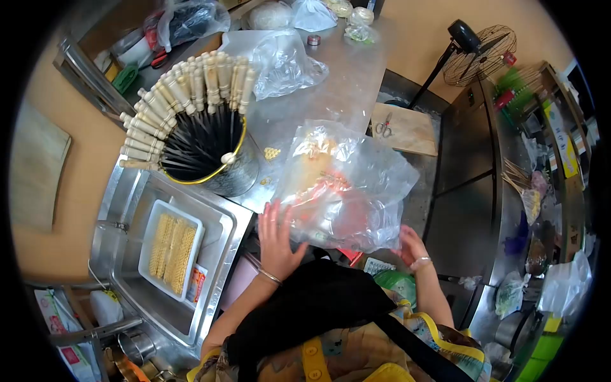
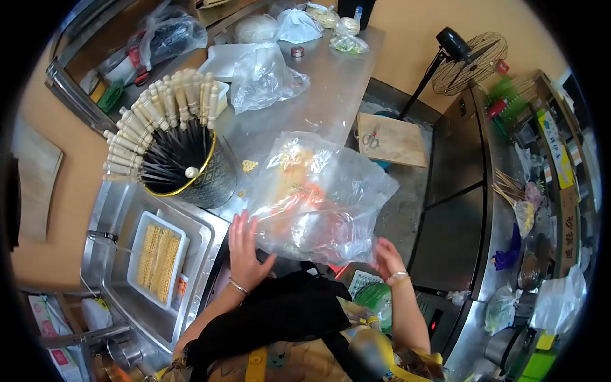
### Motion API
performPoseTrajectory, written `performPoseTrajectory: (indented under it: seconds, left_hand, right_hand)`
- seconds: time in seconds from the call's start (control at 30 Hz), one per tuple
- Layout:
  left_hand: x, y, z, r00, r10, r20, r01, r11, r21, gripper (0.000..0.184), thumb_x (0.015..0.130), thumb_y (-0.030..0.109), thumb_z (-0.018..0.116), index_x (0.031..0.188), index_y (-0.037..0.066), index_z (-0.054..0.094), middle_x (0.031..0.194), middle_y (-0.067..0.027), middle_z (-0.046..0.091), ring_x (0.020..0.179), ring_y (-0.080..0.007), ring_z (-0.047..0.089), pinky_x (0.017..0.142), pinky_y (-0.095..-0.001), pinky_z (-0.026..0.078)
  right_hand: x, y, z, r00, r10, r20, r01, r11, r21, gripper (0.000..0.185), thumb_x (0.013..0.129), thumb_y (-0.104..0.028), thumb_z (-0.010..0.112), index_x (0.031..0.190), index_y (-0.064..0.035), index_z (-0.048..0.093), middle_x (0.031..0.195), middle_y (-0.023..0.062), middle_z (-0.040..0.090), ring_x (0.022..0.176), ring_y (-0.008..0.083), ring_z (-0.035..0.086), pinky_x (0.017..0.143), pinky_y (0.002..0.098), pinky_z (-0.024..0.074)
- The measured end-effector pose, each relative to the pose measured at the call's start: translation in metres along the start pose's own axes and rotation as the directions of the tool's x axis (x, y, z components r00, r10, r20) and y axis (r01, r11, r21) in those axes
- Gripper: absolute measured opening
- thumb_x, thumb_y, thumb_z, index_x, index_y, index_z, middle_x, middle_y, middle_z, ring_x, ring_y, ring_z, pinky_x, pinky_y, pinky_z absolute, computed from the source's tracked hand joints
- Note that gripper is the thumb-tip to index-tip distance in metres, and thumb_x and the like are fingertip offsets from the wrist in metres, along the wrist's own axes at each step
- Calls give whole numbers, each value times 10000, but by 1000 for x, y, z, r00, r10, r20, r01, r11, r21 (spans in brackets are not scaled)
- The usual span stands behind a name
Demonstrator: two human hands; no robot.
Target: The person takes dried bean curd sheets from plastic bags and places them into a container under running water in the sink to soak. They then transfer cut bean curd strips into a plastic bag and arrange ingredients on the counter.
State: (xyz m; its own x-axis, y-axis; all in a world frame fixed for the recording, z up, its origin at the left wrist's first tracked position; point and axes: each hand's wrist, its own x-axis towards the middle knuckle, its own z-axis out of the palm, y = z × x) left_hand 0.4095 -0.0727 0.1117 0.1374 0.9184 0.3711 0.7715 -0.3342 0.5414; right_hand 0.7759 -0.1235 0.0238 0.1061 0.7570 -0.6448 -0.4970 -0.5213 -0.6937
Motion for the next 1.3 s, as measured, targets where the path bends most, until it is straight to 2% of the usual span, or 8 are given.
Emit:
performPoseTrajectory:
  seconds: [0.1,0.17,0.3,0.43,0.57,0.73,1.2,1.3]
  left_hand:
    - [25,37,15,951,149,270,-197,967,164,977,615,306,776,1379,2,248,1437,-192,246,1330,-384,218,1082,-483,173]
    - [38,50,30,948,48,314,18,978,-206,1027,601,405,785,1393,32,248,1448,-163,243,1344,-354,207,1087,-493,151]
    - [43,48,25,917,-10,398,158,927,-341,892,634,270,760,1369,44,309,1370,-164,377,1284,-336,338,1073,-537,133]
    - [17,42,-5,851,-442,284,468,393,-792,439,831,186,586,1211,-12,495,1182,-162,555,1109,-245,531,961,-375,396]
    - [-12,70,-43,848,-530,-5,104,175,-979,366,837,221,606,1143,40,518,1073,-85,560,1061,-269,547,975,-438,410]
    - [-81,92,-73,840,-536,-78,73,255,-964,334,856,205,577,1146,46,532,1141,-84,518,1088,-258,520,1012,-421,361]
    - [-286,140,-111,526,-787,-321,-24,364,-931,340,874,245,532,1148,46,560,1199,-112,479,1159,-274,452,1040,-416,304]
    - [-310,147,-117,481,-797,-364,-37,396,-917,344,878,253,522,1149,46,566,1211,-118,470,1174,-278,437,1046,-415,292]
  right_hand:
    - [42,-18,41,947,-217,237,100,901,423,393,832,-167,623,1185,-68,481,1150,53,550,996,192,566,841,369,494]
    - [47,-27,74,882,-256,394,182,959,216,468,823,-141,618,1249,-55,445,1181,68,542,1035,198,558,870,355,487]
    - [-3,-85,162,567,-113,816,108,992,63,627,791,-30,613,1356,-70,343,1114,56,548,965,132,549,851,281,469]
    - [-29,-112,182,334,-100,937,247,969,16,711,793,9,609,1405,-72,256,1013,35,534,864,85,508,779,234,442]
    - [-67,-127,158,422,-34,906,321,940,-114,839,765,88,619,1439,-72,145,921,32,501,813,81,484,748,214,411]
    - [-108,-126,135,110,-92,990,642,767,0,1027,731,87,680,1432,-36,-60,813,61,604,674,107,547,636,227,439]
    - [-188,-45,153,65,151,986,535,829,-162,981,726,103,661,1431,-11,-11,857,102,599,748,126,556,723,253,444]
    - [-193,-36,176,219,114,969,696,678,-237,688,750,47,645,1360,13,330,906,97,580,776,124,550,732,238,450]
